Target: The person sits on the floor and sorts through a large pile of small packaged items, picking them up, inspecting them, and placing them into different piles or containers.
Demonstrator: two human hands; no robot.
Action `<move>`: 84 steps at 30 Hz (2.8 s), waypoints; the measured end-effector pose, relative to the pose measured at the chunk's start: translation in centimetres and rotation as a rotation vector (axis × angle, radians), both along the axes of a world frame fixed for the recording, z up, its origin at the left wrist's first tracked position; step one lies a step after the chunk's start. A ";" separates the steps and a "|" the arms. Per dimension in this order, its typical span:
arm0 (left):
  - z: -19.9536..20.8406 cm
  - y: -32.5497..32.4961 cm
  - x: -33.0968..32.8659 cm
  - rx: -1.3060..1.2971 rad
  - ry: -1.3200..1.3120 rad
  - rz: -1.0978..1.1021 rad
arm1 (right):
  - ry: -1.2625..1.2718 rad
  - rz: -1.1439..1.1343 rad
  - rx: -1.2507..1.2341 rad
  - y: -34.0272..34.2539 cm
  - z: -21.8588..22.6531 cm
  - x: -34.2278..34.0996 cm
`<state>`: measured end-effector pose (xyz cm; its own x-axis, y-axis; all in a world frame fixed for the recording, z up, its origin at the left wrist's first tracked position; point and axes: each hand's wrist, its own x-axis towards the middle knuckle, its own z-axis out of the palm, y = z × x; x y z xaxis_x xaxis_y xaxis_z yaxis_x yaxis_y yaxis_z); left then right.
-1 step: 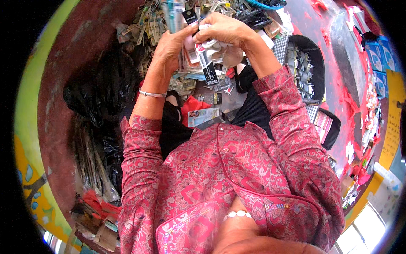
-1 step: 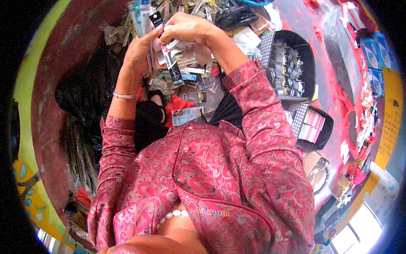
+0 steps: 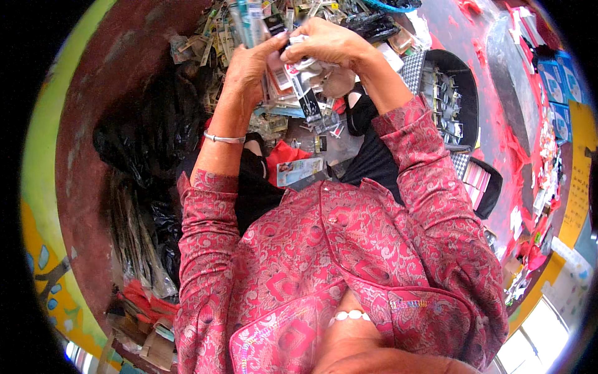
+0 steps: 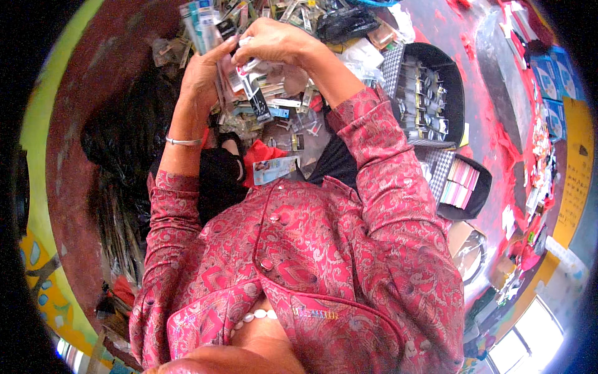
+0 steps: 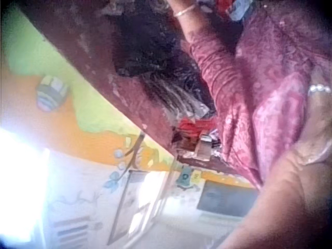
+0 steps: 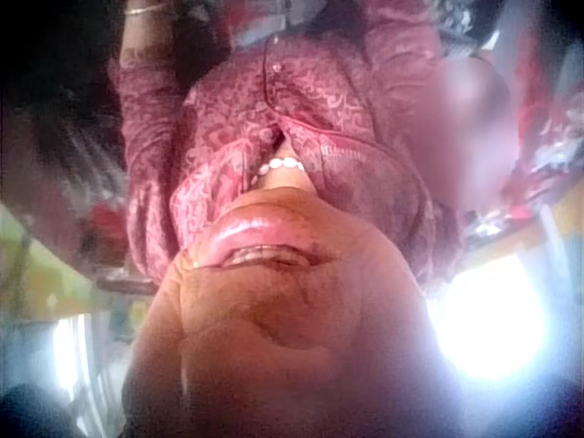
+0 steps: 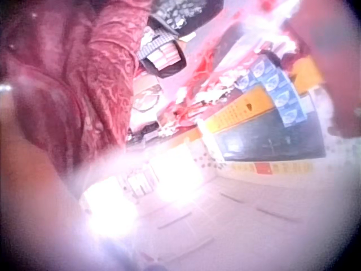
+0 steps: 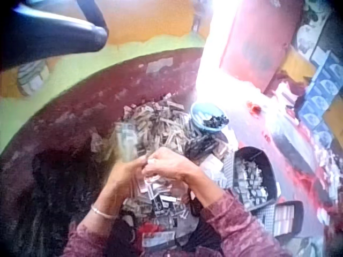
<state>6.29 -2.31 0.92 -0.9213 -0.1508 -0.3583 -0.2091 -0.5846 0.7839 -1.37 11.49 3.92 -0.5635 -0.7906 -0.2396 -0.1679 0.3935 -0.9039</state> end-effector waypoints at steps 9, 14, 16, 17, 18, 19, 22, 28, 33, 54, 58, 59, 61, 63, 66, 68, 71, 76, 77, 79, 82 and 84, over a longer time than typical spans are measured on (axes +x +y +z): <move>-1.0 -1.3 -1.3 -0.093 0.031 0.501 | 0.180 -0.011 0.100 -0.7 -1.5 1.9; -1.5 -2.9 -1.0 -0.068 0.025 0.606 | 0.179 0.126 0.156 0.2 -1.1 2.4; -1.9 -3.3 -1.4 -0.051 -0.002 0.627 | 0.279 0.173 0.148 1.1 -1.1 1.9; -2.0 -3.5 -1.5 -0.047 -0.017 0.637 | 0.325 0.185 0.108 1.9 -1.8 1.3; -1.7 -3.9 -1.2 -0.088 -0.043 0.606 | 0.371 0.201 0.068 2.5 -1.8 0.9; -2.0 -4.7 -1.3 -0.059 -0.053 0.616 | 0.226 0.306 0.123 3.2 -1.2 0.2; -2.8 -5.9 -1.4 -0.027 -0.017 0.616 | 0.085 -0.048 0.061 4.2 -0.3 -0.8; -2.5 -4.1 -1.9 -0.070 -0.013 0.595 | -0.025 -0.084 0.007 1.7 -0.1 1.6; -0.9 -3.5 -1.1 0.044 0.074 0.353 | -0.197 -0.202 -0.167 1.8 -0.1 0.8; 0.6 -0.9 0.5 0.141 0.236 -0.099 | 0.017 0.116 0.034 2.0 1.0 0.7; 0.4 -1.1 0.2 -0.047 0.151 -0.178 | -0.031 -0.218 -0.089 3.3 2.1 -1.3; 0.7 -0.7 0.3 -0.077 0.124 -0.221 | -0.028 -0.331 -0.104 3.5 2.9 -1.6; 1.3 0.5 0.6 -0.137 0.068 -0.309 | 0.052 -0.408 -0.097 2.4 2.6 -1.6; 0.8 1.4 0.8 -0.195 0.064 -0.349 | 0.217 -0.329 -0.202 0.9 1.9 -0.8; 1.0 1.5 0.9 -0.237 0.011 -0.442 | 0.143 -0.312 -0.134 0.9 1.6 -0.8; 0.3 1.4 1.0 -0.070 -0.020 -0.429 | -0.026 -0.338 -0.167 1.0 1.6 -0.7; -0.3 1.1 0.9 0.169 0.006 -0.405 | -0.059 -0.395 -0.161 1.1 0.8 -1.2; 0.7 0.9 0.7 0.208 0.002 -0.384 | 0.411 -0.486 -0.121 1.9 0.2 -1.8; 0.6 0.9 0.7 0.212 0.015 -0.358 | 0.421 -0.496 -0.137 2.0 0.2 -1.9; 0.1 0.8 0.6 0.219 0.041 -0.306 | 0.195 -0.513 -0.211 1.9 0.2 -2.2; 0.2 0.7 0.8 0.097 -0.005 -0.251 | 0.043 -0.491 -0.190 2.0 0.5 -2.2; 0.2 0.8 0.6 0.005 -0.015 -0.230 | 0.132 -0.522 -0.246 2.3 0.2 -2.9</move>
<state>6.92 -1.56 1.14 -0.9260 0.0643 -0.3721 -0.3486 -0.5242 0.7769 -4.30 13.82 4.10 -0.9053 -0.4245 0.0141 -0.1254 0.2354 -0.9638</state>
